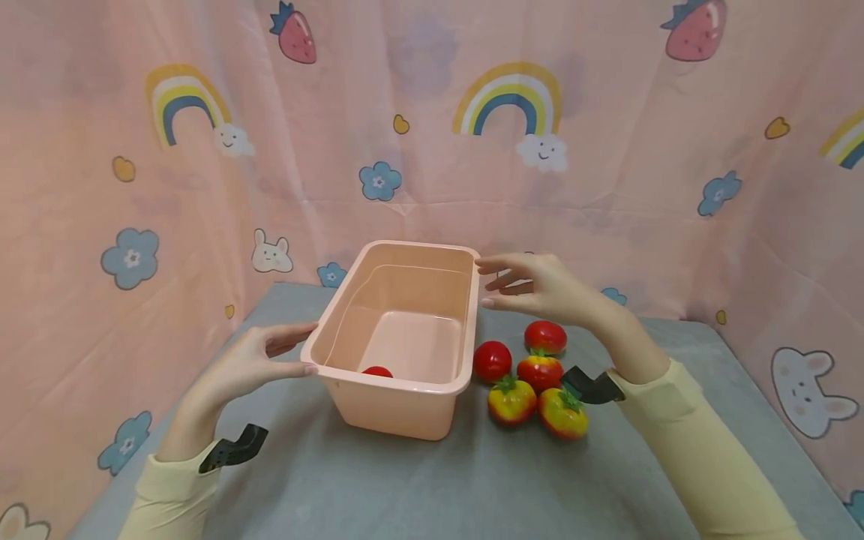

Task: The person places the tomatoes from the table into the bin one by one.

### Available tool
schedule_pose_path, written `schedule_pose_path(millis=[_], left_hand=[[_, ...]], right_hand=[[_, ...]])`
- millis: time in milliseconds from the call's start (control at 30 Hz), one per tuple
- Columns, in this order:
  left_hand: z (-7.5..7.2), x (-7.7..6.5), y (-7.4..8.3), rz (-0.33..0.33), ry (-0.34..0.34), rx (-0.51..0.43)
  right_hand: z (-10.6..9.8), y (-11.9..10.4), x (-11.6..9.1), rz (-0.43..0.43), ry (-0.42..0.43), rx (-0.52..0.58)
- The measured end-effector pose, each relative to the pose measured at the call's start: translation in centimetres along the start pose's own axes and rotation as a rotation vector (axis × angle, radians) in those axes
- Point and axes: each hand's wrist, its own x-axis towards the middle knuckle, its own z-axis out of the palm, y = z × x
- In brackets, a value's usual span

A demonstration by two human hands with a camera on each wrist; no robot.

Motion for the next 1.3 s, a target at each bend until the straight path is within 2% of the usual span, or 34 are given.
schedule_pose_path(millis=[533, 767, 1300], left_hand=[[0.1, 0.0, 0.1, -0.004, -0.002, -0.006], [0.1, -0.1, -0.1, 0.009, 0.002, -0.014], [0.1, 0.0, -0.1, 0.019, 0.003, -0.008]], right_hand=[[-0.5, 1.9, -3.7, 0.125, 0.037, 0.035], [-0.3, 2.6, -5.0, 0.135, 0.053, 0.048], [0.4, 4.6, -8.0, 0.224, 0.064, -0.008]])
